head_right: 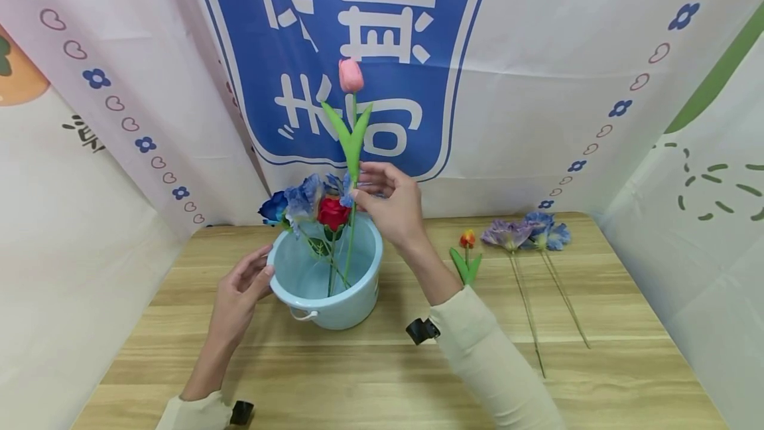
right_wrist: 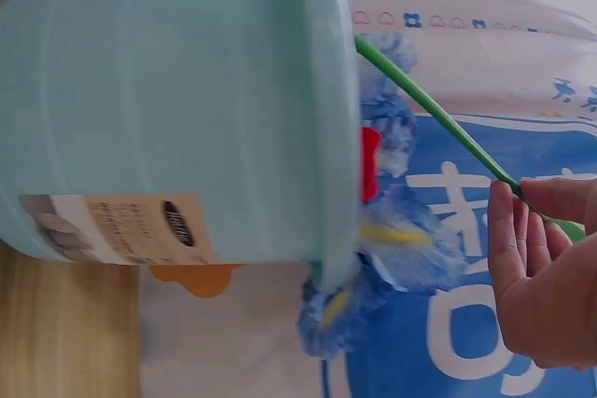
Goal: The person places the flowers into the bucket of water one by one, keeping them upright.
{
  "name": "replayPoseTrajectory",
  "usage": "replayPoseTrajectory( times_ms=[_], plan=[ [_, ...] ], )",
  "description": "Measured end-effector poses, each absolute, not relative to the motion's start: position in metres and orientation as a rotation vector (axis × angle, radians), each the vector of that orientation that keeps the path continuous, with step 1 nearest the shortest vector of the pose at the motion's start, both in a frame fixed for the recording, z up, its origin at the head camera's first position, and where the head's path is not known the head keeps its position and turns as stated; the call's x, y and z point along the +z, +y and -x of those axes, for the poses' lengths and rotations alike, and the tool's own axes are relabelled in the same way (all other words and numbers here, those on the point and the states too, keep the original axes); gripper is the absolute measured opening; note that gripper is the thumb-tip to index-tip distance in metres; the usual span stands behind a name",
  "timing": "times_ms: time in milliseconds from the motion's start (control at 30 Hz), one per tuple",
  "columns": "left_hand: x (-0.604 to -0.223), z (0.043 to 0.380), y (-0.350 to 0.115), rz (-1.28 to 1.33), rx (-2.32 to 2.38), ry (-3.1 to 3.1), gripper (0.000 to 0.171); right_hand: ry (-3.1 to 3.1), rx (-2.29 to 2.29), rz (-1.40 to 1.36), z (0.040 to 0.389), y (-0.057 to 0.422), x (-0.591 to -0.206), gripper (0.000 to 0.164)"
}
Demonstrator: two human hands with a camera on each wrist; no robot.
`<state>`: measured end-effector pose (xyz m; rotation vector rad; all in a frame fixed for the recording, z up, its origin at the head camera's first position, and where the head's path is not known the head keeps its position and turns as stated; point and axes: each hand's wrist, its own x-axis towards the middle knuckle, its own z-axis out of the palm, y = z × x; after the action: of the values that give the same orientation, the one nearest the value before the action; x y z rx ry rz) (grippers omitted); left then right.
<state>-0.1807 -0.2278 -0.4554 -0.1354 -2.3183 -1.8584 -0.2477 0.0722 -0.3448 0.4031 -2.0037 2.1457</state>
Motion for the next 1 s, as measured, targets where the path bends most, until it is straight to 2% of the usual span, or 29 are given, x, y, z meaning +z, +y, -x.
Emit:
replayPoseTrajectory(
  times_ms=[633,1000],
  plan=[
    [-0.455,0.180,-0.228,0.127,-1.861,-2.324,0.048,-2.244,2.153,-0.260,0.256,0.054,-0.383,0.045],
    [-0.456,0.181,-0.228,0.141,-1.856,-2.317,0.048,-2.398,1.902,-0.361,0.255,0.047,-0.390,0.047]
  ],
)
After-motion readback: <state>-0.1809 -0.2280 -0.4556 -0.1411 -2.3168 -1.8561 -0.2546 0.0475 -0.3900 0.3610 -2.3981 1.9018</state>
